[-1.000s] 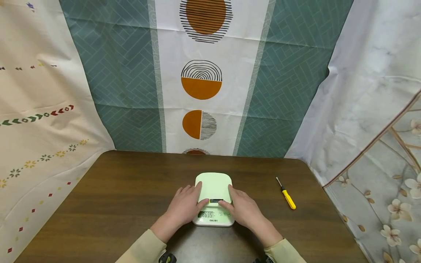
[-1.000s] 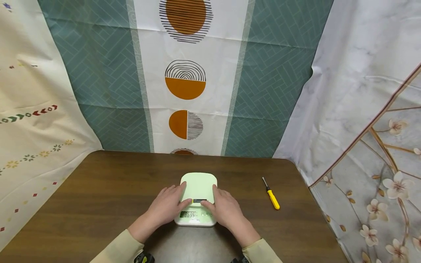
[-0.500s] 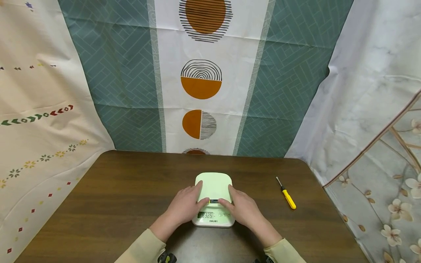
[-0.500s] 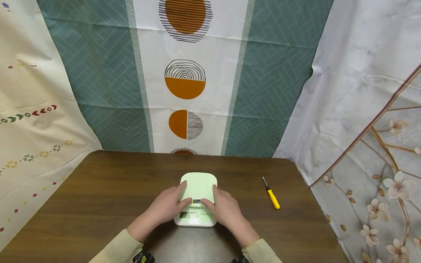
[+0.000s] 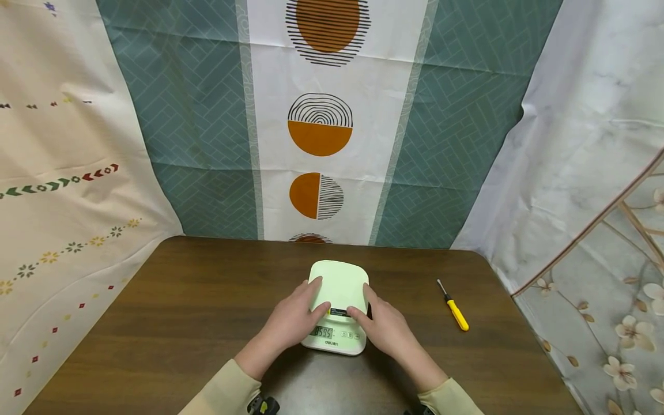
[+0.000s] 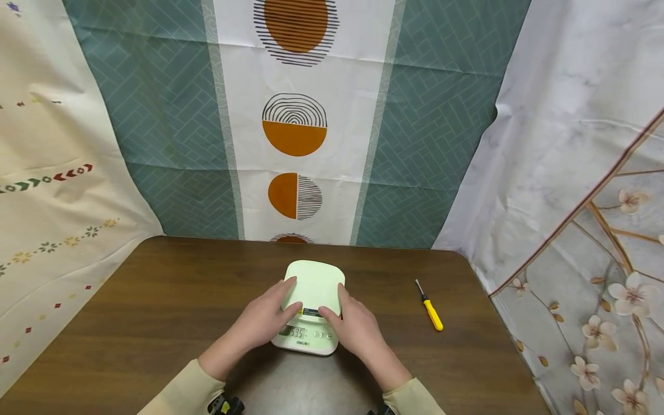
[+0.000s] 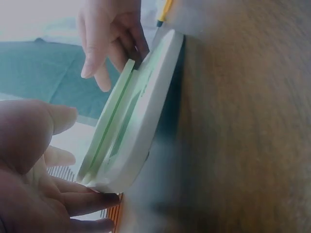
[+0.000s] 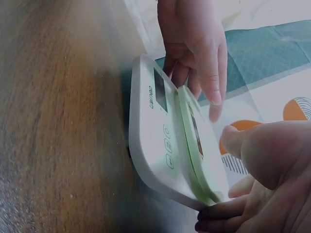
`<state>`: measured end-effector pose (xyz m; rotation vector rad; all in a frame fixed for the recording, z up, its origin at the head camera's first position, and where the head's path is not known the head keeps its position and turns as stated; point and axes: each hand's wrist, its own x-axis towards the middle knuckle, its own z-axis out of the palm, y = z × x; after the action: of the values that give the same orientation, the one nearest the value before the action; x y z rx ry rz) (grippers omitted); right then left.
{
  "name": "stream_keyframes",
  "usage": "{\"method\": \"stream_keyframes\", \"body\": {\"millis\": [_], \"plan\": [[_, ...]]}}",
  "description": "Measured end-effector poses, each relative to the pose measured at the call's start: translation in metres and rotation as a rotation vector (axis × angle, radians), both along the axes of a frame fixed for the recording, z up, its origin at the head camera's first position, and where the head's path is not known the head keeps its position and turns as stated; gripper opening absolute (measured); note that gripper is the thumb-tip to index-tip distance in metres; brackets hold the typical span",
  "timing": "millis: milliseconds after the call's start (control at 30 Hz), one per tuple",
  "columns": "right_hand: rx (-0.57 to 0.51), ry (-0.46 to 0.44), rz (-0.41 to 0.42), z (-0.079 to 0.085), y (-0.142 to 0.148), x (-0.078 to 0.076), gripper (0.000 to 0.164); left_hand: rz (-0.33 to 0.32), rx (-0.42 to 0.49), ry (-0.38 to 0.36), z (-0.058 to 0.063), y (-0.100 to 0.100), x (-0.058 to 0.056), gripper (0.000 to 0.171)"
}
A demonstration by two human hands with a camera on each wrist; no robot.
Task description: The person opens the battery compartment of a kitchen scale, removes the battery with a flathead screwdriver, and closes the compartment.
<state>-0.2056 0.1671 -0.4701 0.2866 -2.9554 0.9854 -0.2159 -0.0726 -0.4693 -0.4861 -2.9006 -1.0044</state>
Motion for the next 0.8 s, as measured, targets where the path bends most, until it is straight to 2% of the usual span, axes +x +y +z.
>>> {"method": "stream_keyframes", "body": {"millis": [233,567,800], "plan": [[-0.058,-0.002,-0.025,0.003,-0.001,0.004,0.081,0.021,0.007,-0.005,0.004,-0.001,0.001,0.069],[-0.143,0.036,-0.068,0.01,-0.002,0.003,0.082,0.023,0.066,-0.011,0.009,-0.003,-0.001,0.074],[-0.248,0.043,-0.093,0.014,0.001,-0.001,0.084,0.017,0.083,0.033,0.013,-0.003,-0.001,0.079]]}}
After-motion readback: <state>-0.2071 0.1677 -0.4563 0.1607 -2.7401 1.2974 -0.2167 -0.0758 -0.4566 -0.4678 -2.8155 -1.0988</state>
